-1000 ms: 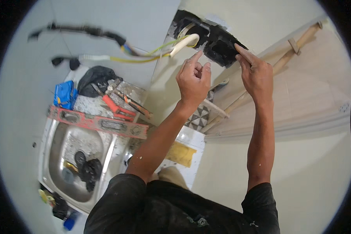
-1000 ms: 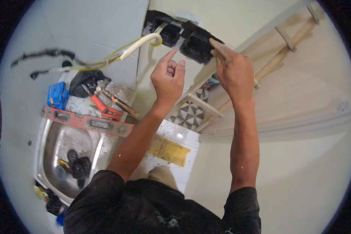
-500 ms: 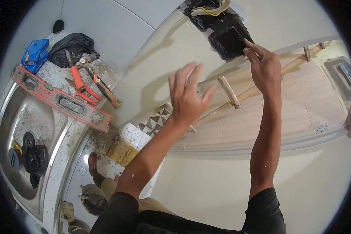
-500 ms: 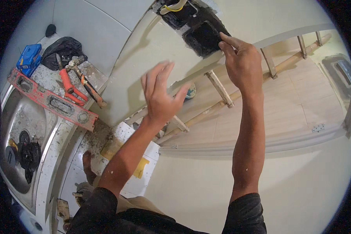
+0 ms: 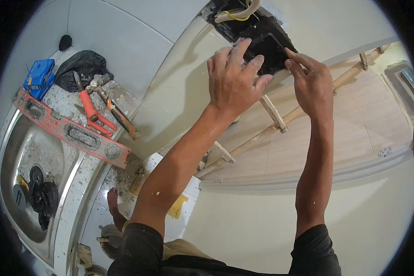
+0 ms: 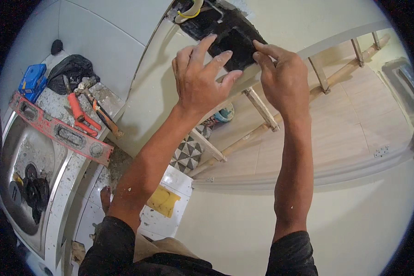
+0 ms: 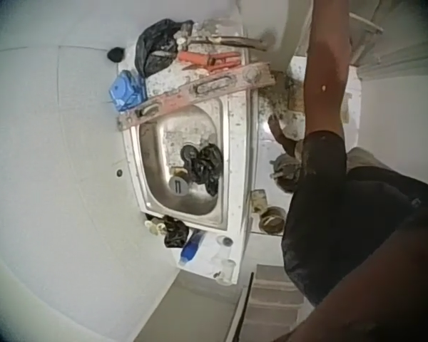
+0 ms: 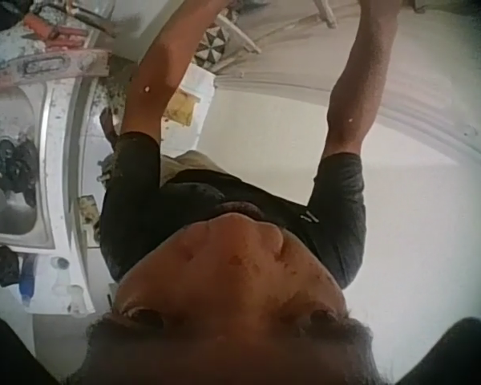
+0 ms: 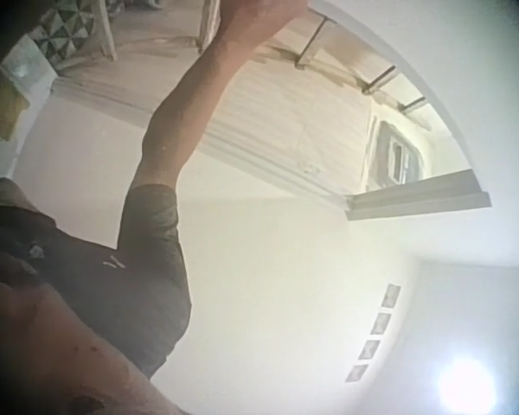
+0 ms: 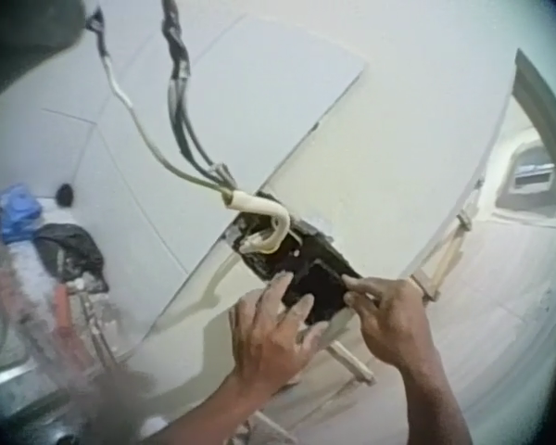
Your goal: Using a hammer and chisel to carve out space in a wall and then installing an electrical outlet box.
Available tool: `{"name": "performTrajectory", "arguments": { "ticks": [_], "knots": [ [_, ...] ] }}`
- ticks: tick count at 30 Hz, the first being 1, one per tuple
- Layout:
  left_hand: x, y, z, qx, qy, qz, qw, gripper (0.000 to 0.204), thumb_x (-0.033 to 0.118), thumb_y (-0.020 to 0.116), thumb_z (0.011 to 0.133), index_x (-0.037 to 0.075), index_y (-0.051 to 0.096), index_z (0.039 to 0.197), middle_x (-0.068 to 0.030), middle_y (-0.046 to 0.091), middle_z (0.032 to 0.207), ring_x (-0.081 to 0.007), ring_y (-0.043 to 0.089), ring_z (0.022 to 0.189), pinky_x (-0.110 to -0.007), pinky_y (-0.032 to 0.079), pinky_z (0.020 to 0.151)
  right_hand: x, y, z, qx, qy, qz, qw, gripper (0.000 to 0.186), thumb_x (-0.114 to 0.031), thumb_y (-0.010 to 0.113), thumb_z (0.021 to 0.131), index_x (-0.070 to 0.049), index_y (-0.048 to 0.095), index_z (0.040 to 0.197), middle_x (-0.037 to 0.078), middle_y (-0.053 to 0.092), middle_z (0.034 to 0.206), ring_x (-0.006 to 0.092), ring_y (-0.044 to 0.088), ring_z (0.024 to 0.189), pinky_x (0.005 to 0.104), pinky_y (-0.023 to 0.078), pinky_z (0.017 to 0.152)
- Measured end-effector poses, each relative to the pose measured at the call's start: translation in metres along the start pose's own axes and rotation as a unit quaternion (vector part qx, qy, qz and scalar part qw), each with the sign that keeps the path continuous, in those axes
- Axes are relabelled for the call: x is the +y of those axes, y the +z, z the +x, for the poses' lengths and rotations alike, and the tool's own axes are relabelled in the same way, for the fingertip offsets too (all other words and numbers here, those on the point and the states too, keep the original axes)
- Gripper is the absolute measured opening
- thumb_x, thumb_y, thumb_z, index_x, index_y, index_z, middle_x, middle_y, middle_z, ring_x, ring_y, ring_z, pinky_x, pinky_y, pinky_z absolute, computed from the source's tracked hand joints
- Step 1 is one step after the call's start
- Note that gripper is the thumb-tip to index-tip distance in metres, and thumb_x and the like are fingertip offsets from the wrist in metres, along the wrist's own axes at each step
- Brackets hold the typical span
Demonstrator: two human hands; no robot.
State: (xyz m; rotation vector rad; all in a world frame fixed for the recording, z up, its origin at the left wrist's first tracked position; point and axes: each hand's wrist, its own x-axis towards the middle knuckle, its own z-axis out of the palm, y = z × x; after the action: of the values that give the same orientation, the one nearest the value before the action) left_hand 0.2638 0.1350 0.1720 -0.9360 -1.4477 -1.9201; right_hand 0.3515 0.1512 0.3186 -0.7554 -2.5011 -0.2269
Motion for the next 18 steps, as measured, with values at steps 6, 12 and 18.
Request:
{"name": "performTrajectory", "arguments": {
  "ticks": [6, 12, 18],
  "knots": [
    [0.001, 0.001, 0.013, -0.042, 0.040, 0.027, 0.998, 0.029, 0.028, 0.075, 0.063, 0.012, 0.070, 0.087, -0.0150, 0.051, 0.121, -0.0268, 0.048, 0.089, -0.038, 0.035, 0.075, -0.002, 0.001, 0.001, 0.035, -0.002, 0.021, 0.999, 0.023, -0.012, 0.060, 0.083, -0.004, 0.067, 0.103, 0.021, 0.065, 0.083, 0.0255, 0.066, 0.071, 0.0316, 0.048, 0.065],
    [0.003, -0.002, 0.018, -0.108, 0.078, 0.072, 0.988, 0.016, 0.020, 0.065, 0.072, 0.005, 0.068, 0.079, -0.0284, 0.047, 0.119, -0.0293, 0.048, 0.085, -0.039, 0.038, 0.071, -0.025, -0.006, 0.007, -0.023, 0.028, -0.130, 0.991, 0.020, -0.018, 0.061, 0.081, -0.005, 0.069, 0.095, 0.020, 0.063, 0.074, 0.0349, 0.061, 0.064, 0.0367, 0.048, 0.062],
    [0.010, -0.010, 0.025, -0.152, 0.097, 0.089, 0.980, 0.013, 0.012, 0.057, 0.075, 0.003, 0.066, 0.075, -0.0350, 0.043, 0.119, -0.0324, 0.047, 0.083, -0.040, 0.038, 0.070, -0.018, 0.005, 0.012, 0.060, 0.004, -0.107, 0.992, 0.014, -0.020, 0.062, 0.079, -0.007, 0.069, 0.079, 0.018, 0.061, 0.067, 0.0359, 0.060, 0.063, 0.0405, 0.047, 0.057]
  ]
}}
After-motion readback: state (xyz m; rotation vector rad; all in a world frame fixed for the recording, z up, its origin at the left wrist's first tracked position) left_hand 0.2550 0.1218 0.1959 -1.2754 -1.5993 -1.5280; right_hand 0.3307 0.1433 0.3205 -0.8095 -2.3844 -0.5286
